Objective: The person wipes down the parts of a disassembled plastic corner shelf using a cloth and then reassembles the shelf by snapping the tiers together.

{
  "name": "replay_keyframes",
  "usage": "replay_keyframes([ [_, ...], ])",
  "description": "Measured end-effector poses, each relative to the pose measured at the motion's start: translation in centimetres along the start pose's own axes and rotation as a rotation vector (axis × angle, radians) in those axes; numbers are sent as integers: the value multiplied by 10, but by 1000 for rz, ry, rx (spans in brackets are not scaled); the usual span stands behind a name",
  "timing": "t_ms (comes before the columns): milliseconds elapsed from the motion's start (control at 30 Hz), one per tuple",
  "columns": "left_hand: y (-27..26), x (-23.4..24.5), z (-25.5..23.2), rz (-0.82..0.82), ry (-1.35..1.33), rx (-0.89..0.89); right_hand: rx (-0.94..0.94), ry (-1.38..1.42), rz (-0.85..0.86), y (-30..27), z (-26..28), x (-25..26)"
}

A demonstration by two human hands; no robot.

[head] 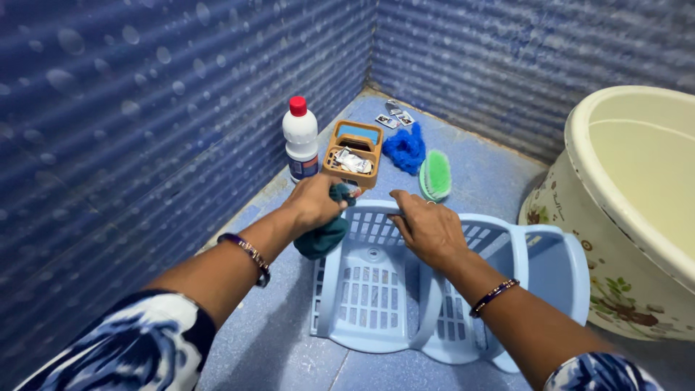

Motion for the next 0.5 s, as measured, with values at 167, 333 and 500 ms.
replay_keyframes([
  [167,-17,2,-10,-110,157,75,-13,-50,66,1,-4,-7],
  [333,-19,5,-12,-205,-44,139,-70,-57,49,1,-10,-12],
  [500,-23,6,5,-330,-278,-81,-146,-37,-31,2,-15,-14],
])
Point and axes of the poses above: each hand's wrist, its own y-axis towards the middle knuckle, its own x-axis out of the back of the hand, z = x × y, the point moved 7 cm from there along y, towards the middle knuckle, and after that the axes turned 10 degrees about z, right-handed, at the moved point
